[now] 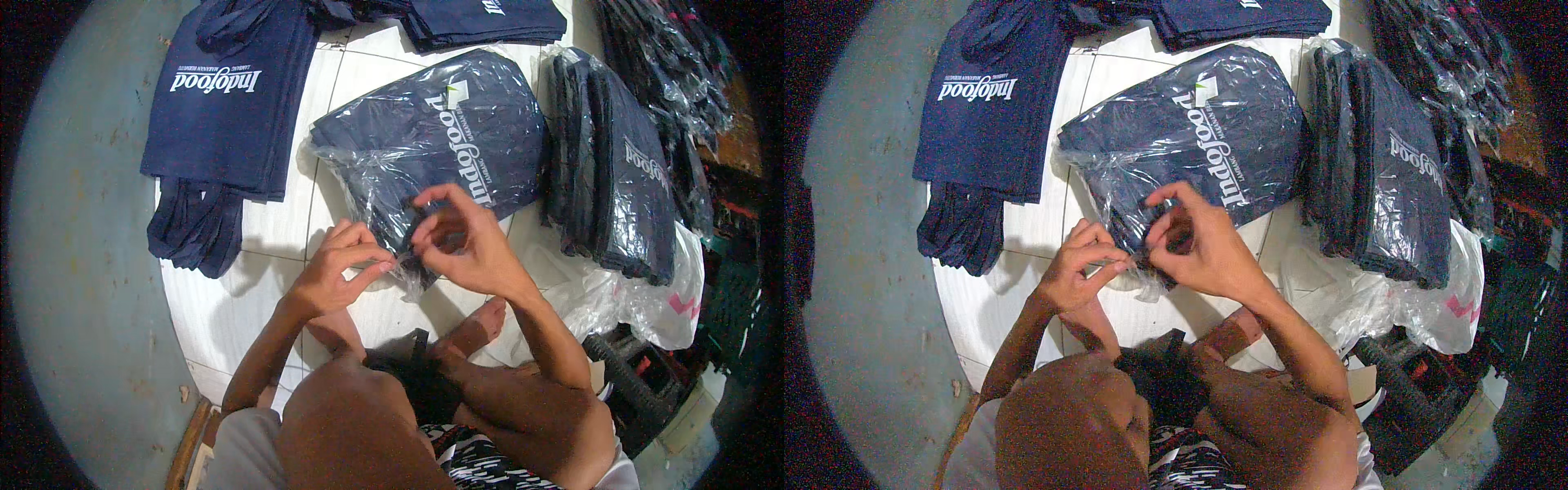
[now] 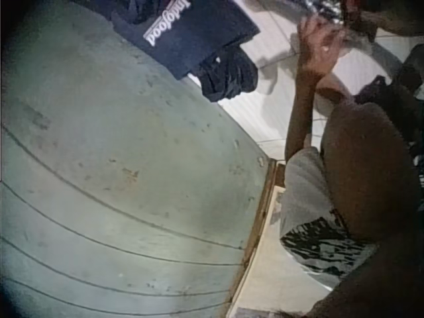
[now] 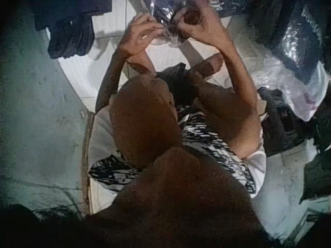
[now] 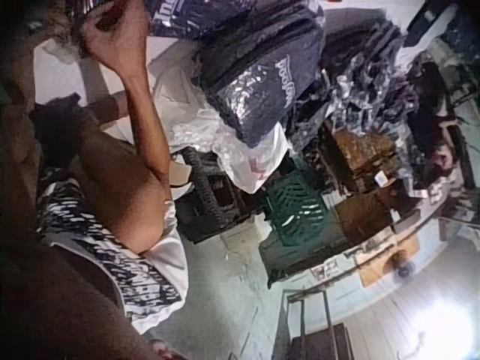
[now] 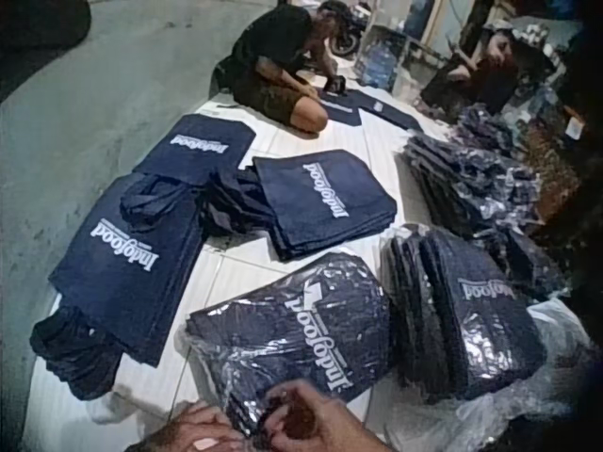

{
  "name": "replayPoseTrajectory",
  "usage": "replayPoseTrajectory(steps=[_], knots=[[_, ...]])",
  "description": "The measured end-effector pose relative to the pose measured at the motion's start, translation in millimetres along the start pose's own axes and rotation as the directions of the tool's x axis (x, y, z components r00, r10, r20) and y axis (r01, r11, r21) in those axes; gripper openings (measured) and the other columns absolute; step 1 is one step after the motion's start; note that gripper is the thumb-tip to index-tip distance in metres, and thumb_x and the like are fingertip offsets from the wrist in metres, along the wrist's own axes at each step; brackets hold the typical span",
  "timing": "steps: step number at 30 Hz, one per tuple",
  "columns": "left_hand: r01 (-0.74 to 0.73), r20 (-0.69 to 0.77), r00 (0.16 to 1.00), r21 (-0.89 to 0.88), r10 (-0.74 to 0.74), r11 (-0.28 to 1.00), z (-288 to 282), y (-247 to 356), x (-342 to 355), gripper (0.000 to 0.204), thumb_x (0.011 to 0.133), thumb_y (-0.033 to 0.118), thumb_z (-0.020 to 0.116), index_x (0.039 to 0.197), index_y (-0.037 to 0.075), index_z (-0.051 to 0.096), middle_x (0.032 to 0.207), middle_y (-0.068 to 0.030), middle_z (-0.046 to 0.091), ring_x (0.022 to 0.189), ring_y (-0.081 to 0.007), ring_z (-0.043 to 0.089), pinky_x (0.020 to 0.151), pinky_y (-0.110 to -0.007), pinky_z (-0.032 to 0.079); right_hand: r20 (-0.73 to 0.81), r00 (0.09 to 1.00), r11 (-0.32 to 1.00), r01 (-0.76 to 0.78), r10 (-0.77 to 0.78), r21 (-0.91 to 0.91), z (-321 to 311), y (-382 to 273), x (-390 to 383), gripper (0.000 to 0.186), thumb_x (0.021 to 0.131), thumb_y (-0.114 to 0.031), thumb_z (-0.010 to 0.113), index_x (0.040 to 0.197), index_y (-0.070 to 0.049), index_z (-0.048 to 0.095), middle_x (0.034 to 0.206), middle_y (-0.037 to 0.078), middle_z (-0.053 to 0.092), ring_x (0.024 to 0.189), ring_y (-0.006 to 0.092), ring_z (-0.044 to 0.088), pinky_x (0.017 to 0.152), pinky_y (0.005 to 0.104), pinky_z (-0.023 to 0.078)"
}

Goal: The person folds blue tote bags and slides them into transparent plastic sleeves, then stacks the packaged bags. They move a large bag of items aside and handle the tote bags one by one.

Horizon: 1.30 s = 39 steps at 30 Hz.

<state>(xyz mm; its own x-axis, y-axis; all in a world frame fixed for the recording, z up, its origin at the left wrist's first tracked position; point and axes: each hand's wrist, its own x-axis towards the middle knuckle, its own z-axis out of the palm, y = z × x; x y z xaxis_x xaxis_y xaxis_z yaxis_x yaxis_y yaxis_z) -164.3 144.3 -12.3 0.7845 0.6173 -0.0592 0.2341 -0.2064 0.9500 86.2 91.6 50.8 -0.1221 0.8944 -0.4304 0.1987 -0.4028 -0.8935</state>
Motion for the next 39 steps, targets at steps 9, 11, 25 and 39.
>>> replayPoseTrajectory(steps=[9,11,25,39], knots=[[0.043,-0.023,0.999,-0.070,-0.045,0.997,6.0,-5.7,-1.9,0.009,0.094,0.009,0.077,0.102,0.007,0.078,0.094,-0.0068,0.059,0.096,-0.0242,0.055,0.082,-0.039,0.046,0.069,0.997,0.996,-0.033,0.038,-0.083,10.0,12.0,-6.5,0.028,0.092,-0.006,0.074,0.120,-0.002,0.075,0.094,0.005,0.075,0.088,0.0097,0.070,0.075,0.0270,0.059],[0.054,-0.060,0.997,-0.033,-0.055,0.998,6.9,-8.0,-1.9,0.008,0.094,0.009,0.077,0.101,0.007,0.079,0.094,-0.0074,0.060,0.096,-0.0250,0.055,0.084,-0.039,0.047,-0.037,0.998,0.998,-0.057,0.058,0.012,13.9,2.6,-7.9,0.011,0.092,-0.009,0.072,0.093,0.001,0.076,0.080,0.007,0.074,0.074,0.0114,0.066,0.070,0.0287,0.054],[0.127,-0.138,0.984,0.088,-0.114,0.988,9.3,-0.8,0.9,0.010,0.094,0.012,0.076,0.103,0.008,0.079,0.094,-0.0079,0.061,0.098,-0.0272,0.057,0.089,-0.041,0.046,-0.094,0.995,0.999,-0.037,0.035,-0.013,3.5,-3.0,-15.9,0.012,0.094,-0.011,0.075,0.100,0.000,0.073,0.091,0.005,0.077,0.084,0.0103,0.070,0.073,0.0276,0.056],[-0.069,-0.176,0.972,0.414,0.154,0.908,15.1,7.2,21.2,0.016,0.085,0.014,0.083,0.100,0.012,0.078,0.100,-0.0043,0.064,0.097,-0.0256,0.060,0.089,-0.040,0.049,-0.433,0.898,0.957,0.053,0.080,0.285,60.4,55.2,-29.5,0.051,0.092,0.009,0.065,0.133,-0.004,0.037,0.118,0.014,0.056,0.092,0.0175,0.071,0.078,0.0299,0.057]])
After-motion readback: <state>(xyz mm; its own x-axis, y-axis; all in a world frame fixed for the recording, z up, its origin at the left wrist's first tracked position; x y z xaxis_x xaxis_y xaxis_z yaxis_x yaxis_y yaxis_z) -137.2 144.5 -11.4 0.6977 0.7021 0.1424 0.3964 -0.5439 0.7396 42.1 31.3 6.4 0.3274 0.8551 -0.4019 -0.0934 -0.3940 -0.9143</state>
